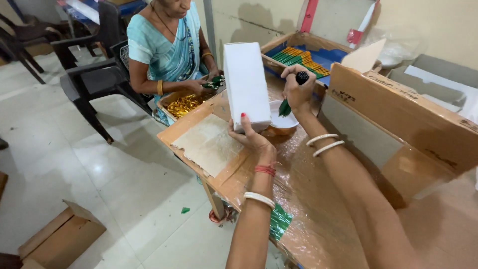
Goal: The person repeatedly picks green sticks and gold metallic pieces from a blue tray, inserts the gold pieces into the white tips of the green sticks, and places the assembled sticks on the table. The person occasionally gathers the assembled sticks and places them into a white box.
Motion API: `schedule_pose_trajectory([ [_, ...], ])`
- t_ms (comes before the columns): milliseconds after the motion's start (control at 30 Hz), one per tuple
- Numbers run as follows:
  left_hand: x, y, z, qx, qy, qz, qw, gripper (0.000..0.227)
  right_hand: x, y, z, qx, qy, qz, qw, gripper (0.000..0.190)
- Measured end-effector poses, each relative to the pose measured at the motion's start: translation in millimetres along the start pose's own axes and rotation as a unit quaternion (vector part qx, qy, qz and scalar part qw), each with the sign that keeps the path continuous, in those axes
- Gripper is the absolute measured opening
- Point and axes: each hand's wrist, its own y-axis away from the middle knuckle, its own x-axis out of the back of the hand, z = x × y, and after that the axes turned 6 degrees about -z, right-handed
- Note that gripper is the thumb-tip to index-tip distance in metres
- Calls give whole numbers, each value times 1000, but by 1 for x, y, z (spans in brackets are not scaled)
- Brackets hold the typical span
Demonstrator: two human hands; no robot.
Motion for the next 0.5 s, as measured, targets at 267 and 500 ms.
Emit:
schedule_pose_trajectory([
  [267,7,-6,-12,-9,-31,8,999,77,1,-1,69,-68,-18,38,997,22],
  [500,5,-7,-13,-13,-25,6,1000,74,2,4,72,-16,111,46,993,21],
])
